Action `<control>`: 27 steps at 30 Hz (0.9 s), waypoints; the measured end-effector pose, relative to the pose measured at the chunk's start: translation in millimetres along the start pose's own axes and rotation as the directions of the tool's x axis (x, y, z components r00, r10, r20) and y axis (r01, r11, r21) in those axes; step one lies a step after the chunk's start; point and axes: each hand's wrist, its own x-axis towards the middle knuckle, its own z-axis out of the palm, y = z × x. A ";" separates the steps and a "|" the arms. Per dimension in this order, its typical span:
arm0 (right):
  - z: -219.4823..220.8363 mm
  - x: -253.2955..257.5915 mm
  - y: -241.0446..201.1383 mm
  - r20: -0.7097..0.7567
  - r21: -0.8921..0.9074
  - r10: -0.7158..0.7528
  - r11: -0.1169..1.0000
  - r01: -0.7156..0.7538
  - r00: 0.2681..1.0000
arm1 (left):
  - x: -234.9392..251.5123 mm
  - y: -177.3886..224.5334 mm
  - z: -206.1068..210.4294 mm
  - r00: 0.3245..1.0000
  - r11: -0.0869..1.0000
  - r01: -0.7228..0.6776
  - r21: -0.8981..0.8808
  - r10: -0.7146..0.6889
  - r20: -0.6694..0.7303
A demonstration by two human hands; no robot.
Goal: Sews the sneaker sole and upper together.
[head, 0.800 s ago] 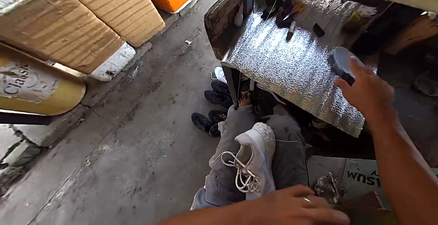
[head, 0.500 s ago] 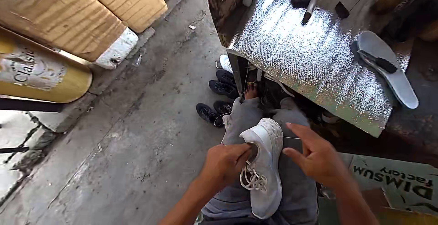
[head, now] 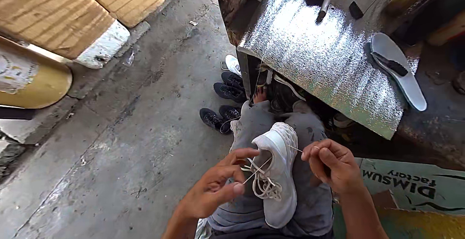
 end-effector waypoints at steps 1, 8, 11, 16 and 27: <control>3.9 2.3 -2.6 -0.059 -0.229 -0.021 0.973 0.007 0.998 | 0.3 -2.9 3.6 0.998 0.973 -0.046 -0.225 0.038 -0.039; 31.7 12.1 -5.4 -0.136 -0.975 0.028 0.173 -0.139 0.990 | 24.4 -22.6 33.2 0.927 0.914 0.182 0.363 -0.036 -0.373; 39.1 15.4 2.7 -0.136 -0.987 -0.008 0.090 -0.135 0.991 | 30.0 -33.9 42.7 0.961 0.655 0.170 0.737 0.054 -0.270; 42.5 13.9 28.0 -0.118 -0.990 -0.153 0.092 -0.105 0.981 | 37.2 -46.0 40.5 0.971 0.595 0.130 0.793 0.085 -0.222; 53.1 16.6 35.1 -0.135 -0.983 -0.097 0.140 -0.120 0.986 | 17.3 -37.5 38.8 0.989 0.510 0.134 0.849 -0.018 -0.146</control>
